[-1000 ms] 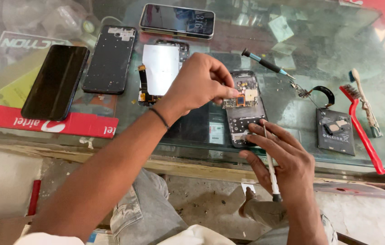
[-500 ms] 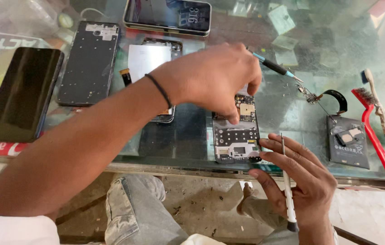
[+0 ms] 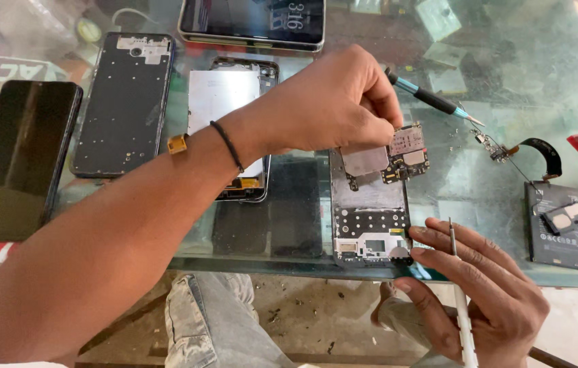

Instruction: The person cleans the interior of a disassembled smartphone with a brush, then uses a screwdriver to remove screws and lift the motherboard from the chassis. The motherboard is held and further manipulated with the screwdriver.

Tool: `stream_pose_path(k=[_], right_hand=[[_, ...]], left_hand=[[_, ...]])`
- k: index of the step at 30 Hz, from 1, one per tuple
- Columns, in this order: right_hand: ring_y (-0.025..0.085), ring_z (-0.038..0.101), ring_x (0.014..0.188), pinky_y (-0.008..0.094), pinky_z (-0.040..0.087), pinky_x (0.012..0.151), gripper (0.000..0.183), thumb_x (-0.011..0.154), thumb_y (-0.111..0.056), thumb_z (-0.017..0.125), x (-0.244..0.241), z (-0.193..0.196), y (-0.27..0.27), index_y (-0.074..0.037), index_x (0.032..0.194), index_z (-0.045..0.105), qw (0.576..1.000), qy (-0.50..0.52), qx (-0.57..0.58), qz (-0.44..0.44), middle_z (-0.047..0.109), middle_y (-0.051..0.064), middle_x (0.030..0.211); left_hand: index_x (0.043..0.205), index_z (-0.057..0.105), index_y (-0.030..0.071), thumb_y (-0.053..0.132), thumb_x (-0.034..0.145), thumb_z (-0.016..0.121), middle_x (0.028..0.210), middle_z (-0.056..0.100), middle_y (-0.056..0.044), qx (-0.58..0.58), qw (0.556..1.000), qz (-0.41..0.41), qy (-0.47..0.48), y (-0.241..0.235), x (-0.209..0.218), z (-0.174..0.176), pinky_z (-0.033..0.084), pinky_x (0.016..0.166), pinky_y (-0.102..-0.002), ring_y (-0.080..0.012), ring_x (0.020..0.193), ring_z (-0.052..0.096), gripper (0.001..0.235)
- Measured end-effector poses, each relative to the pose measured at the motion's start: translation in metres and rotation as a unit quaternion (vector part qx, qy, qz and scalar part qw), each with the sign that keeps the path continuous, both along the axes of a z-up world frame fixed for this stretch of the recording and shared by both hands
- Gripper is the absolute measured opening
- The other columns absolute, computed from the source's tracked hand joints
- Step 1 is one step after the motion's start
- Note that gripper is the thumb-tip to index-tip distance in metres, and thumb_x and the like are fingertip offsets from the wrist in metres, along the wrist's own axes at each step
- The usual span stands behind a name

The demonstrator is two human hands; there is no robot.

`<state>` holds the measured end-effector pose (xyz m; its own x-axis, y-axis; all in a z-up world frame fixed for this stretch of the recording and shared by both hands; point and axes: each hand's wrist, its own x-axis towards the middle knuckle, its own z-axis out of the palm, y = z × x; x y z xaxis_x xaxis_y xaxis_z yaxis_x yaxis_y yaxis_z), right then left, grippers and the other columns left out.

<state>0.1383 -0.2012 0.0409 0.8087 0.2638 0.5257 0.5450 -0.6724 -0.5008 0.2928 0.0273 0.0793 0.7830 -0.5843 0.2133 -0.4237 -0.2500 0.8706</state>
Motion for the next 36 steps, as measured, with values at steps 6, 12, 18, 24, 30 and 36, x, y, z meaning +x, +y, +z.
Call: stream_pose_path(k=[6,12,18,24,30,36], right_hand=[[0.033,0.073,0.114,0.042,0.058,0.098,0.032,0.068,-0.011,0.086,0.001,-0.002,-0.001,0.0,0.095,0.072,1.0,0.002,0.002,0.001,0.075,0.015,0.104],[0.033,0.073,0.114,0.042,0.058,0.098,0.034,0.068,-0.012,0.086,0.001,-0.002,-0.003,0.0,0.096,0.072,1.0,0.007,0.007,0.003,0.075,0.015,0.104],[0.032,0.073,0.114,0.042,0.058,0.098,0.033,0.068,-0.013,0.086,0.0,-0.003,-0.002,-0.001,0.096,0.073,1.0,0.015,0.003,-0.012,0.076,0.014,0.104],[0.032,0.073,0.114,0.042,0.058,0.098,0.032,0.068,-0.012,0.086,-0.002,-0.003,0.0,-0.002,0.095,0.073,1.0,0.013,0.015,-0.018,0.076,0.013,0.104],[0.032,0.073,0.113,0.042,0.058,0.099,0.032,0.07,-0.012,0.085,-0.002,-0.005,-0.002,-0.001,0.097,0.073,1.0,0.006,0.024,-0.007,0.076,0.014,0.105],[0.032,0.074,0.112,0.042,0.059,0.098,0.031,0.07,-0.013,0.085,-0.001,-0.006,-0.002,-0.002,0.097,0.073,1.0,-0.009,0.019,-0.004,0.076,0.014,0.103]], left_hand=[[0.083,0.08,-0.004,0.003,0.077,0.071,0.064,0.07,-0.004,-0.046,0.994,-0.024,0.094,0.002,0.004,-0.011,0.043,0.044,-0.021,-0.0041,0.05,0.057,0.012],[0.09,0.077,-0.009,-0.002,0.071,0.072,0.074,0.072,-0.007,-0.094,0.984,-0.049,0.145,0.001,0.006,-0.013,0.046,0.048,-0.021,-0.0058,0.058,0.063,0.021],[0.1,0.076,-0.006,-0.001,0.067,0.077,0.082,0.079,-0.008,-0.073,0.988,-0.06,0.118,0.001,0.005,-0.015,0.062,0.06,-0.022,-0.0072,0.069,0.076,0.033],[0.104,0.078,-0.002,0.001,0.074,0.08,0.089,0.078,-0.007,-0.093,0.987,-0.088,0.101,0.0,0.004,-0.015,0.063,0.068,-0.023,-0.008,0.076,0.074,0.031],[0.103,0.078,0.0,0.006,0.076,0.081,0.087,0.078,-0.004,-0.085,0.99,-0.076,0.078,0.0,0.003,-0.014,0.064,0.069,-0.023,-0.007,0.074,0.074,0.027],[0.093,0.079,0.0,-0.002,0.076,0.074,0.077,0.074,-0.008,0.074,0.963,-0.036,-0.255,-0.003,-0.008,-0.003,0.055,0.061,-0.029,-0.013,0.066,0.07,0.018]])
